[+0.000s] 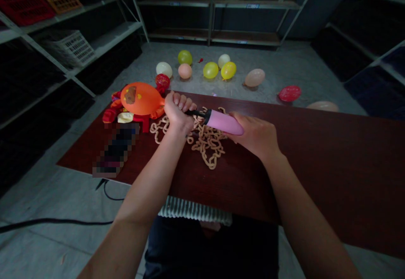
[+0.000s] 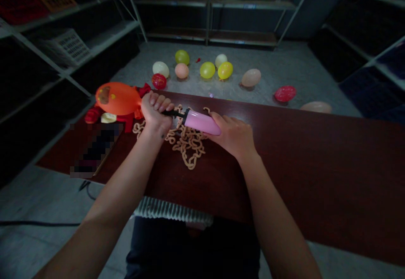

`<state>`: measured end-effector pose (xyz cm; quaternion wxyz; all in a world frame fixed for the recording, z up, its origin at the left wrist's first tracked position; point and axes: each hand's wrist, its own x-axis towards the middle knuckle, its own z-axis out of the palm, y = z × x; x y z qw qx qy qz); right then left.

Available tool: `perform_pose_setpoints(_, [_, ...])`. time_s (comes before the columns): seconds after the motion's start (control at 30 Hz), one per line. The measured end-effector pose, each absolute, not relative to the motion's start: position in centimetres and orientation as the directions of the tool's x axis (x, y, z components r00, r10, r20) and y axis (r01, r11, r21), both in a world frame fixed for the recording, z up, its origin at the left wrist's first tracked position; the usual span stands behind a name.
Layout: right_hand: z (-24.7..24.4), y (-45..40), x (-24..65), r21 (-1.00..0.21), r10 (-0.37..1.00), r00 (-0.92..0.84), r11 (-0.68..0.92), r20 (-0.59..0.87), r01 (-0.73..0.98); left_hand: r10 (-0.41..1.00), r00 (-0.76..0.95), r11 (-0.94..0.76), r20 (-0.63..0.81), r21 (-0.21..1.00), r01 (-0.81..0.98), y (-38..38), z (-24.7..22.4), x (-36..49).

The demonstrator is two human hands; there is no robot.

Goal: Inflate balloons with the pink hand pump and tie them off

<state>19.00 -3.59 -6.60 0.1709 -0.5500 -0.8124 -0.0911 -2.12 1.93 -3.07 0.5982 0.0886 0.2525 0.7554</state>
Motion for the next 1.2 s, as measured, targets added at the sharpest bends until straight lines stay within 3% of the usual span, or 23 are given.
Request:
perform_pose_setpoints(0.27, [-6.7, -2.5, 23.6, 0.057, 0.837, -0.369, 0.38, 0.404, 0.923, 0.922, -0.357, -0.255, -0.151, 0.457, -0.852, 3.0, -2.9, -5.0])
perform_pose_setpoints(0.83, [-6.9, -3.0, 23.6, 0.039, 0.861, -0.326, 0.338, 0.389, 0.94, 0.889, -0.441, -0.316, -0.122, 0.534, -0.784, 3.6, -3.7, -6.5])
perform_pose_setpoints(1.2, [-6.3, -3.8, 21.3, 0.043, 0.863, -0.349, 0.359, 0.365, 0.932, 0.933, -0.334, -0.233, -0.137, 0.477, -0.847, 2.1, -3.4, -2.6])
